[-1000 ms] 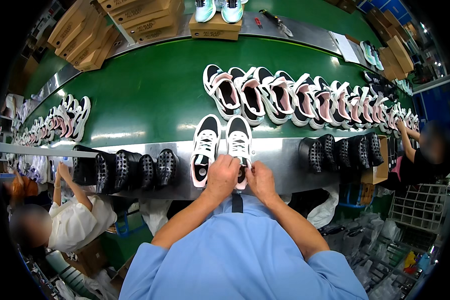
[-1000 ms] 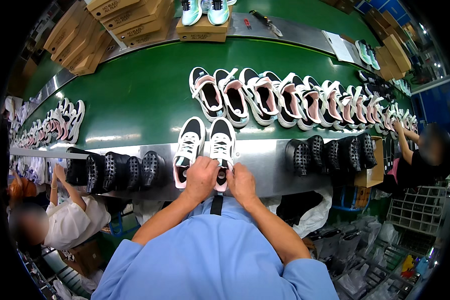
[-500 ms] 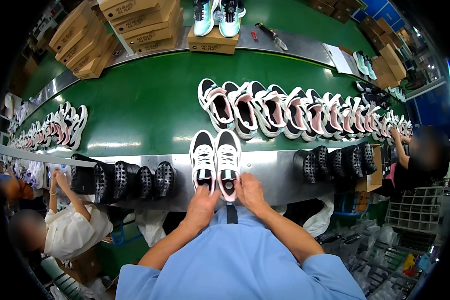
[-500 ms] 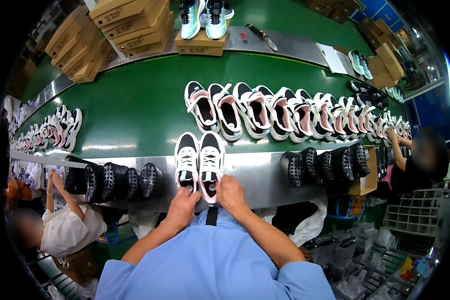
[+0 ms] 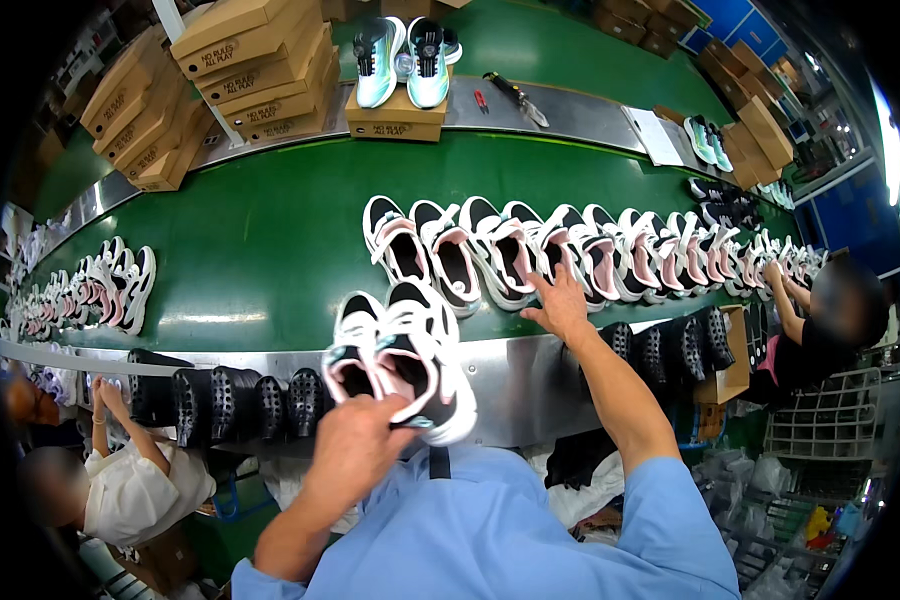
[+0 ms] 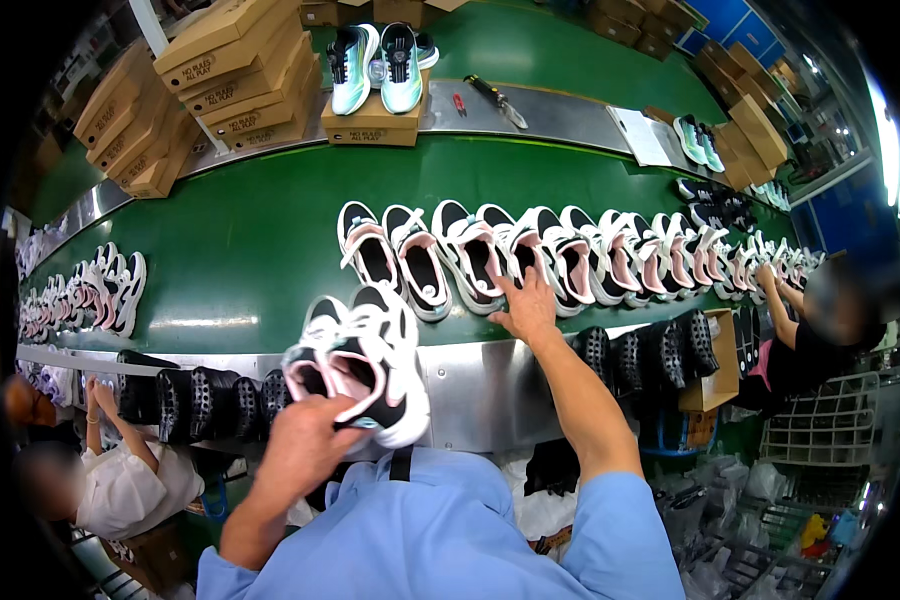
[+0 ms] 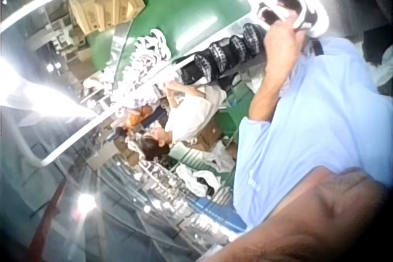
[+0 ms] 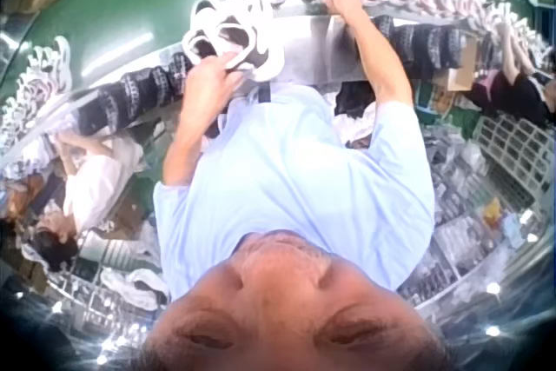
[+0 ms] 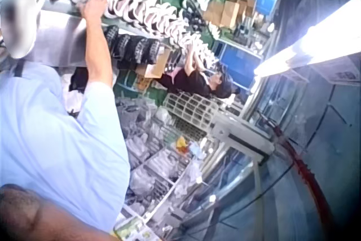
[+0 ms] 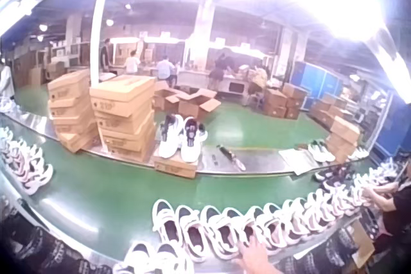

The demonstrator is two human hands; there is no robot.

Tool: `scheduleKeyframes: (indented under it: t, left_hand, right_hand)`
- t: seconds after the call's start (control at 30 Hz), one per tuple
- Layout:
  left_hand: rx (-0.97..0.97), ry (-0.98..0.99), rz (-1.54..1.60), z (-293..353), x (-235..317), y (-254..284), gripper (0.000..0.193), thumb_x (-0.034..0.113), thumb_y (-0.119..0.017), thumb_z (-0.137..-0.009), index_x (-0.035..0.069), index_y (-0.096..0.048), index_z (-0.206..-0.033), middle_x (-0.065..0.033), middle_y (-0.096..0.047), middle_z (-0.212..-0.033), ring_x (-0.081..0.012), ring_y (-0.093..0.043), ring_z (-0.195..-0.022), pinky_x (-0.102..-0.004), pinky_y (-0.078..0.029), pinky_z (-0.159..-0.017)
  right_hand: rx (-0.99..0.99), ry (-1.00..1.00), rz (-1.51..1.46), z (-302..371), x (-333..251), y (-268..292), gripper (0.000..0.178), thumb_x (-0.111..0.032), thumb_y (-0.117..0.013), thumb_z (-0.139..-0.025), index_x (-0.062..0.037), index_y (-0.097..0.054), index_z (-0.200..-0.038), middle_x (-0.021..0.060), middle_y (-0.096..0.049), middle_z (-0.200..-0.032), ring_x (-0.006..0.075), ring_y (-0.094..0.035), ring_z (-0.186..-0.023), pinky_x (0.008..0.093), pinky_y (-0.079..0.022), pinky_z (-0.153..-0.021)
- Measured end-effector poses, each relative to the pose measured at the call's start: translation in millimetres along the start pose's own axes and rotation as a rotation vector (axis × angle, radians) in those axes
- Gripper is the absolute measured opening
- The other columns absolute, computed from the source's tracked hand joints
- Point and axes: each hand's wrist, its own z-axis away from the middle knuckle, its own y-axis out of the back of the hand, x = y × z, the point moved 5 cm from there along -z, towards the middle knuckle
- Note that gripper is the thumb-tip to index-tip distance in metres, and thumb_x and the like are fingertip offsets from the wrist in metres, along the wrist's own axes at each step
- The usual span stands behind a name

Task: The person works at an assembly line, handling sneakers and shoe components. They pick up individual shoes from the conveyor, fasten the straps, and place them back on the line, while also retrieving components from a large white bag at their feet.

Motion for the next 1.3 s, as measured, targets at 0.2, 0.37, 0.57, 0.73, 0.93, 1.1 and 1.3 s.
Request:
scheduleKeyframes:
  t: [0.2,0.37,0.57,0.73,0.93,1.1,1.3]
  left_hand:
    - [0.068,0.047,-0.295,-72,-113,48,0.033,0.017,-0.083,-0.079,0.009,-0.074,-0.11,-0.0244,-0.068,-0.09,-0.0436,-0.068,-0.089,-0.0527,-0.055,-0.079]
    - [0.07,0.074,-0.501,-109,-254,42,0.033,0.022,-0.088,-0.076,0.008,-0.075,-0.104,-0.0212,-0.07,-0.09,-0.0411,-0.068,-0.092,-0.051,-0.056,-0.082]
    - [0.015,0.214,-0.474,-120,-337,37,0.04,0.008,-0.084,-0.073,0.013,-0.073,-0.111,-0.0188,-0.069,-0.106,-0.0397,-0.065,-0.104,-0.0498,-0.055,-0.09]
    - [-0.09,0.44,-0.747,-128,-337,37,0.044,0.012,-0.078,-0.079,0.016,-0.07,-0.123,-0.0181,-0.067,-0.119,-0.0435,-0.048,-0.138,-0.0497,-0.054,-0.1]
    - [0.066,-0.19,-0.423,-148,-150,-22,0.039,0.023,-0.082,-0.081,0.008,-0.067,-0.115,-0.0174,-0.064,-0.12,-0.0376,-0.062,-0.114,-0.0514,-0.054,-0.092]
    - [0.069,-0.2,-0.305,-215,-122,-115,0.04,0.014,-0.075,-0.086,0.01,-0.059,-0.123,-0.0201,-0.065,-0.124,-0.0431,-0.063,-0.117,-0.0547,-0.052,-0.094]
    - [-0.066,-0.129,0.041,-199,-84,-38,0.029,0.011,-0.064,-0.092,0.008,-0.055,-0.119,-0.023,-0.069,-0.097,-0.0432,-0.068,-0.094,-0.053,-0.052,-0.083]
  right_hand:
    - [-0.081,-0.054,-0.135,-33,-5,-6,0.052,-0.051,-0.081,-0.084,-0.0211,-0.071,-0.125,0.0185,-0.063,-0.119,0.0384,-0.07,-0.103,0.0511,-0.057,-0.086]
    - [0.062,-0.192,-0.172,-45,1,-8,0.044,-0.051,-0.071,-0.092,-0.0152,-0.071,-0.117,0.0202,-0.065,-0.112,0.041,-0.07,-0.1,0.052,-0.057,-0.08]
    - [0.088,-0.235,-0.104,-96,10,10,0.048,-0.052,-0.069,-0.094,-0.0123,-0.072,-0.121,0.0222,-0.067,-0.112,0.0409,-0.071,-0.1,0.0502,-0.058,-0.083]
    - [-0.104,-0.231,0.0,-103,-1,-13,0.064,-0.045,-0.074,-0.09,-0.0062,-0.056,-0.138,0.0261,-0.066,-0.113,0.0463,-0.069,-0.102,0.0554,-0.054,-0.093]
    - [-0.039,0.262,-0.319,-23,-107,26,0.091,-0.032,-0.089,-0.076,-0.0143,-0.047,-0.154,0.0323,-0.045,-0.151,0.0483,-0.054,-0.129,0.0531,-0.046,-0.107]
    - [0.003,0.242,-0.363,-41,-151,-18,0.055,-0.024,-0.086,-0.081,-0.0071,-0.065,-0.128,0.0312,-0.051,-0.141,0.049,-0.061,-0.117,0.0517,-0.053,-0.099]
    - [0.233,0.226,-0.513,-31,-153,97,0.039,-0.033,-0.085,-0.08,-0.0062,-0.066,-0.101,0.0149,-0.07,-0.1,0.039,-0.072,-0.084,0.0514,-0.056,-0.072]
